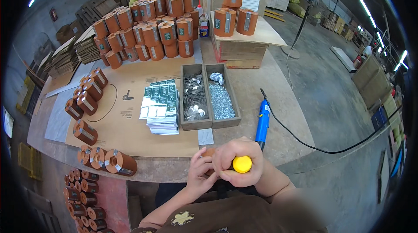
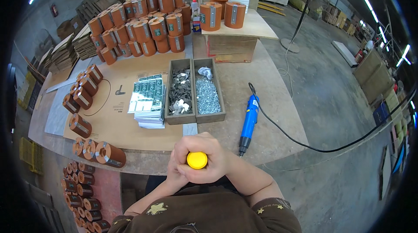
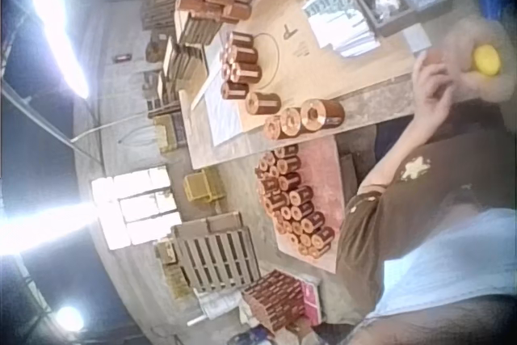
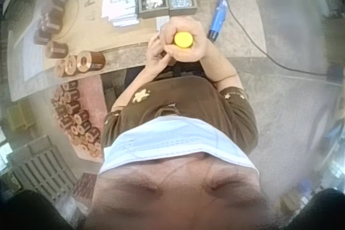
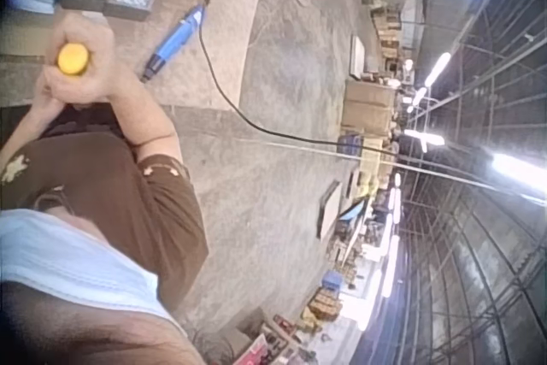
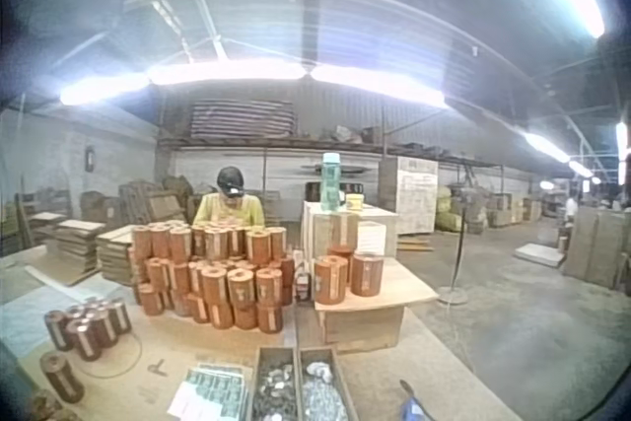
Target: Attaching metal brackets to circular furniture components using manual and electric screwdrivers.
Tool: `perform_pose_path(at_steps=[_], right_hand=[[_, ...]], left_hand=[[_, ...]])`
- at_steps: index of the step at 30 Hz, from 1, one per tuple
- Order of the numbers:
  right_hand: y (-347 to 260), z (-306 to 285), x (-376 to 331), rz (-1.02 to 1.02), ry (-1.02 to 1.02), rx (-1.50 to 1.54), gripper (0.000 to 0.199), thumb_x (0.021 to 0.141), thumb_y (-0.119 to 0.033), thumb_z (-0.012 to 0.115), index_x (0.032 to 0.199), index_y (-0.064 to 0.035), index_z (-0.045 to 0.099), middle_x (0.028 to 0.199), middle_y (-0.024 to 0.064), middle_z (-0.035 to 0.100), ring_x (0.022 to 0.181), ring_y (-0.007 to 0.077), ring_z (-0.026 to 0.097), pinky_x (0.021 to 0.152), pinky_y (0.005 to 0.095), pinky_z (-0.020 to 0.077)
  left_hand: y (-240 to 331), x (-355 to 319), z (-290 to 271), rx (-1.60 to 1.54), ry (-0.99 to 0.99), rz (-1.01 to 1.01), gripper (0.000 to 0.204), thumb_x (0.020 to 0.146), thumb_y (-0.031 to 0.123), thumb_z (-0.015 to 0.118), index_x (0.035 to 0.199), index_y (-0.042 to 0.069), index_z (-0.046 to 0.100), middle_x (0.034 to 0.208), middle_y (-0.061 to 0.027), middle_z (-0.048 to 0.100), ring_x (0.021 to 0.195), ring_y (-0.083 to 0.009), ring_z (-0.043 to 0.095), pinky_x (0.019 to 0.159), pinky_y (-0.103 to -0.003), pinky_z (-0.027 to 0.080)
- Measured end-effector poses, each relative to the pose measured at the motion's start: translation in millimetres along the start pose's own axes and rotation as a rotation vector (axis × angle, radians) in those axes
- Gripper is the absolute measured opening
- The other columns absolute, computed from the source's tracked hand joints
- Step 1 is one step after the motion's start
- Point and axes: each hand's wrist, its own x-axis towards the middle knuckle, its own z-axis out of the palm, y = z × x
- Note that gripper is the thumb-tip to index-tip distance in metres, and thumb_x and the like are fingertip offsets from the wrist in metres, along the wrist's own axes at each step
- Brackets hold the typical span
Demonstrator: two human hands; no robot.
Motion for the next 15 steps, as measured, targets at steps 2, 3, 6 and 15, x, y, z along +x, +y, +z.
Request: perform_pose_path(at_steps=[2,3,6,15], right_hand=[[-1.5,-1.3,-2.0,0.013,0.019,0.010,0.015,0.069,0.005,0.060,0.069,-0.0006,0.046,0.059,0.0086,0.054,0.053,0.0178,0.054,0.050,0.0265,0.0449],[-2.1,-2.0,-2.4,0.030,0.038,0.023,0.015,0.069,0.005,0.060,0.070,-0.0006,0.046,0.059,0.0085,0.054,0.053,0.0176,0.054,0.050,0.0265,0.0451],[-0.6,-4.5,-5.9,0.026,0.034,0.001,0.015,0.069,0.004,0.060,0.070,-0.0006,0.046,0.060,0.0086,0.054,0.053,0.0171,0.054,0.050,0.0262,0.0455],[3.1,0.9,-4.6,0.021,0.034,-0.003,0.015,0.069,0.003,0.061,0.072,-0.0003,0.047,0.060,0.0089,0.054,0.054,0.0168,0.054,0.052,0.0259,0.0460]], left_hand=[[-2.5,1.1,0.0,0.024,0.013,0.020,0.014,0.065,0.008,0.070,0.078,0.008,0.065,0.088,-0.0043,0.061,0.097,-0.0205,0.054,0.101,-0.044,0.028],[-6.4,0.4,1.1,0.057,0.001,0.043,0.014,0.065,0.008,0.070,0.078,0.008,0.065,0.088,-0.0045,0.061,0.098,-0.0206,0.054,0.101,-0.044,0.029],[-6.9,0.8,0.9,0.094,-0.025,0.083,0.014,0.065,0.008,0.070,0.078,0.008,0.064,0.089,-0.0049,0.061,0.098,-0.0208,0.054,0.100,-0.044,0.029],[-2.5,1.2,-5.2,0.109,-0.066,0.104,0.022,0.065,0.010,0.071,0.086,0.006,0.062,0.095,-0.0063,0.060,0.100,-0.0235,0.053,0.101,-0.045,0.028]])
